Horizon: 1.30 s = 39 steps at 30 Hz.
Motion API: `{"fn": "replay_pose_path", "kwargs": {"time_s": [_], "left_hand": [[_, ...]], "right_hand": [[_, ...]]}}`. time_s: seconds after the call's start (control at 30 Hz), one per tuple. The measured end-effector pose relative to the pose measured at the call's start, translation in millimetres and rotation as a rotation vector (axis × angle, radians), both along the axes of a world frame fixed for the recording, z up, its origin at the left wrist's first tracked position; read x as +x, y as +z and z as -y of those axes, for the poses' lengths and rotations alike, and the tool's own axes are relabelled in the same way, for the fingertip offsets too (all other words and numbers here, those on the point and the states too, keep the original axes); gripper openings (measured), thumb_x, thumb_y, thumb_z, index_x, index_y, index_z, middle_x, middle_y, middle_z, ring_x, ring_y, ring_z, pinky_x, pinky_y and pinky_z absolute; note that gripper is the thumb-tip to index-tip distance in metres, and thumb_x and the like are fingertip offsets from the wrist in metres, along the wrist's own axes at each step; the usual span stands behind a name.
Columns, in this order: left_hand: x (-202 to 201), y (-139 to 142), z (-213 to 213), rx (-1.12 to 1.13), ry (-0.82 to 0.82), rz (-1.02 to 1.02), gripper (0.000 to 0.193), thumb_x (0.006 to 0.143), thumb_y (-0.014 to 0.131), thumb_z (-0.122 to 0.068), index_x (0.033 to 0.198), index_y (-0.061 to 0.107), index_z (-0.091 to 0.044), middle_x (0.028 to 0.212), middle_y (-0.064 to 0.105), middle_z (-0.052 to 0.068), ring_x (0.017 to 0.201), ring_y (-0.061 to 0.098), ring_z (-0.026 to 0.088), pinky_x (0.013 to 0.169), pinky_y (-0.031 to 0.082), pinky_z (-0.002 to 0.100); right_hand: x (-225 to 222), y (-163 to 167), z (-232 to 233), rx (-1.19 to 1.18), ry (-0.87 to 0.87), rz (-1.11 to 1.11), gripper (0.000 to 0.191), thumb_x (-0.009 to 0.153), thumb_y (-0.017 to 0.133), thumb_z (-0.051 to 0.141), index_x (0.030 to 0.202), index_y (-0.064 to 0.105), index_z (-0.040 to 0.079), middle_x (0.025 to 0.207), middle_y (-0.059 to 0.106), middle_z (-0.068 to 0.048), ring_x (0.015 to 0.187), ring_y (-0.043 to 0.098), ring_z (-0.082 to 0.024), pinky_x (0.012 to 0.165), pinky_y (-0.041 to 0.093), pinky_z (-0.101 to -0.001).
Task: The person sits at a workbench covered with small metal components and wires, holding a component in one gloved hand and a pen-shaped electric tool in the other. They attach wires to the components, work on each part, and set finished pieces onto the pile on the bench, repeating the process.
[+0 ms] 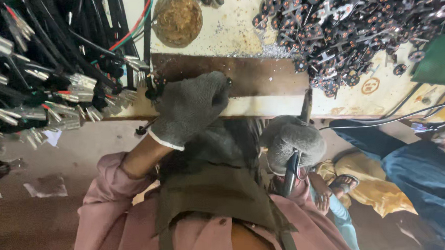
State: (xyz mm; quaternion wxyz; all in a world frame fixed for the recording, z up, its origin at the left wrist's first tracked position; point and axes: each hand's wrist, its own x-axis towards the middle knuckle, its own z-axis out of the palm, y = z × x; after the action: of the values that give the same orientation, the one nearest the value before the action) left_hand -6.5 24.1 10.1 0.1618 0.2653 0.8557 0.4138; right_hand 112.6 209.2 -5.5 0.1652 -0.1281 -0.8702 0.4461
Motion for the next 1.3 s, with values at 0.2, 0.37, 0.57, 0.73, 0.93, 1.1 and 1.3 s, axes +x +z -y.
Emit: {"fn": "replay_pose_path", "kwargs": {"time_s": [0.2, 0.37, 0.57, 0.73, 0.93, 1.1, 1.3], "left_hand": [[0, -10, 0, -0.02, -0.031, -0.027, 0.012, 0.092, 0.072, -0.019, 0.095, 0.064, -0.011, 0.086, 0.068, 0.014, 0.074, 0.068, 0.038, 0.062, 0.054, 0.048], [-2, -10, -1, -0.011, -0.059, 0.002, 0.019, 0.087, 0.074, -0.02, 0.096, 0.063, -0.009, 0.085, 0.068, 0.016, 0.075, 0.068, 0.04, 0.061, 0.054, 0.049], [3, -11, -12, -0.112, 0.103, 0.076, 0.017, 0.094, 0.072, -0.015, 0.087, 0.057, -0.01, 0.07, 0.063, 0.015, 0.071, 0.068, 0.04, 0.06, 0.051, 0.052], [6, -8, -12, 0.008, 0.148, 0.13, 0.018, 0.093, 0.072, -0.015, 0.091, 0.055, -0.008, 0.073, 0.065, 0.015, 0.071, 0.068, 0.039, 0.06, 0.051, 0.051], [11, 6, -12, -0.033, 0.138, 0.075, 0.017, 0.102, 0.069, -0.016, 0.094, 0.056, -0.009, 0.082, 0.065, 0.017, 0.076, 0.069, 0.04, 0.063, 0.052, 0.05], [16, 23, 5, 0.057, 0.177, 0.298, 0.032, 0.094, 0.073, -0.025, 0.112, 0.058, -0.003, 0.092, 0.067, 0.017, 0.084, 0.068, 0.04, 0.068, 0.052, 0.048], [24, 10, 17, 0.195, 0.066, 0.327, 0.016, 0.099, 0.066, -0.01, 0.113, 0.067, -0.006, 0.11, 0.069, 0.014, 0.101, 0.069, 0.033, 0.083, 0.055, 0.041]], "right_hand": [[-26, -6, 13, 0.068, -0.095, -0.077, 0.016, 0.104, 0.066, -0.003, 0.118, 0.06, 0.002, 0.109, 0.069, -0.009, 0.088, 0.069, -0.018, 0.075, 0.056, -0.0315], [-41, -9, 27, 0.002, 0.077, -0.063, 0.03, 0.096, 0.075, -0.002, 0.118, 0.056, 0.003, 0.13, 0.064, -0.024, 0.116, 0.07, -0.034, 0.091, 0.06, -0.0394], [-4, 7, 26, 0.174, 0.129, 0.097, 0.029, 0.078, 0.082, 0.002, 0.104, 0.071, 0.006, 0.096, 0.075, -0.014, 0.084, 0.075, -0.031, 0.074, 0.057, -0.0375], [8, 0, 40, -0.001, 0.154, 0.034, 0.032, 0.085, 0.079, 0.002, 0.115, 0.068, 0.006, 0.101, 0.074, -0.013, 0.088, 0.074, -0.029, 0.077, 0.058, -0.0371], [-3, 19, 31, -0.063, -0.071, 0.298, 0.019, 0.079, 0.089, 0.006, 0.093, 0.076, 0.012, 0.079, 0.071, -0.003, 0.067, 0.067, -0.016, 0.063, 0.052, -0.032], [-17, 19, 27, -0.113, -0.033, 0.18, 0.023, 0.085, 0.086, 0.012, 0.098, 0.067, 0.009, 0.098, 0.075, -0.001, 0.085, 0.07, -0.018, 0.082, 0.055, -0.0322], [4, -8, 24, 0.125, 0.034, 0.266, 0.033, 0.075, 0.095, 0.013, 0.099, 0.073, 0.01, 0.096, 0.074, -0.004, 0.087, 0.071, -0.018, 0.078, 0.056, -0.0344]]}}
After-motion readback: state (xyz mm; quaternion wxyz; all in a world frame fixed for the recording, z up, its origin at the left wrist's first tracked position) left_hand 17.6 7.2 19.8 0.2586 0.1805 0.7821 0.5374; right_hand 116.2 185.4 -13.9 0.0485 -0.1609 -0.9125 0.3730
